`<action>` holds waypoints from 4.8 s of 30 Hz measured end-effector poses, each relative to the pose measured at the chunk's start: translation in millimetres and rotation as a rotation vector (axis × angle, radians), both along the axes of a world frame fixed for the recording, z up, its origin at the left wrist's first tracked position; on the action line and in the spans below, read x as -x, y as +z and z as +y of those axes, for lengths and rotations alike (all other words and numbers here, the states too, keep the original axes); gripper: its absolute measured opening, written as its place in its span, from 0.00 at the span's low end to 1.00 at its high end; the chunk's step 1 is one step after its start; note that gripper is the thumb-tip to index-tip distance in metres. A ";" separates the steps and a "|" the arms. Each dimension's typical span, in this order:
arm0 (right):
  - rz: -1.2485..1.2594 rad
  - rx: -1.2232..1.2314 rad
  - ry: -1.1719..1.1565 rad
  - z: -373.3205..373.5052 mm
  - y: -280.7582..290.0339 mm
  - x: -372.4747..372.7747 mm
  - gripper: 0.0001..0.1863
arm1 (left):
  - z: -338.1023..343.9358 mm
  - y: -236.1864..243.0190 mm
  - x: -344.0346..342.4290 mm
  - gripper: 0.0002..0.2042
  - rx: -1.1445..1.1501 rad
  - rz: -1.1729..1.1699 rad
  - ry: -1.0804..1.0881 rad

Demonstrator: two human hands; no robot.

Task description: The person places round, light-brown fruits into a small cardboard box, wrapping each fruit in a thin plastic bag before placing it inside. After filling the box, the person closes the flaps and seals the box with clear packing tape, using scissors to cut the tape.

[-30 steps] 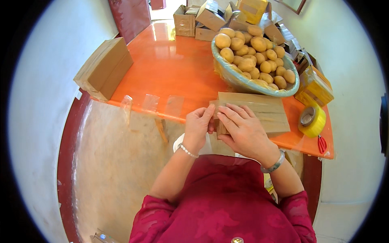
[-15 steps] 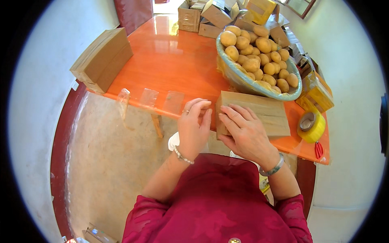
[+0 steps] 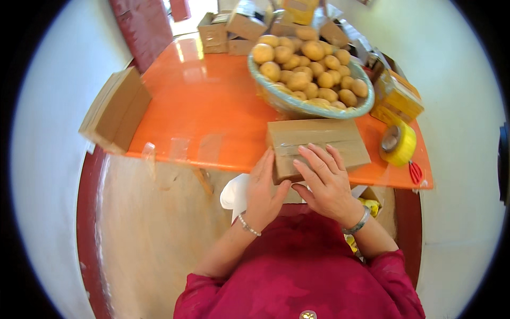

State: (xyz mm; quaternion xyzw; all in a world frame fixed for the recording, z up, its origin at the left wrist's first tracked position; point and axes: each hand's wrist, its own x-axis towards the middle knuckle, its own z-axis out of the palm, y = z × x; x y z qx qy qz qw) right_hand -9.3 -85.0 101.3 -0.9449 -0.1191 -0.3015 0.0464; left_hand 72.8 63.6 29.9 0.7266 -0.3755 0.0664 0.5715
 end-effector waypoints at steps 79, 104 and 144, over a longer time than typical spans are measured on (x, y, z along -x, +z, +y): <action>-0.278 -1.563 -0.306 -226.0 8.0 88.2 0.35 | -212.1 -25.3 139.6 0.09 0.018 1.405 -0.504; -0.988 -1.251 0.142 -125.0 66.7 217.9 0.25 | -209.1 -9.9 146.2 0.05 0.066 0.685 -0.872; -0.479 -1.611 0.109 -242.3 -41.9 77.6 0.37 | -106.7 -30.2 137.6 0.05 -0.106 0.560 -0.615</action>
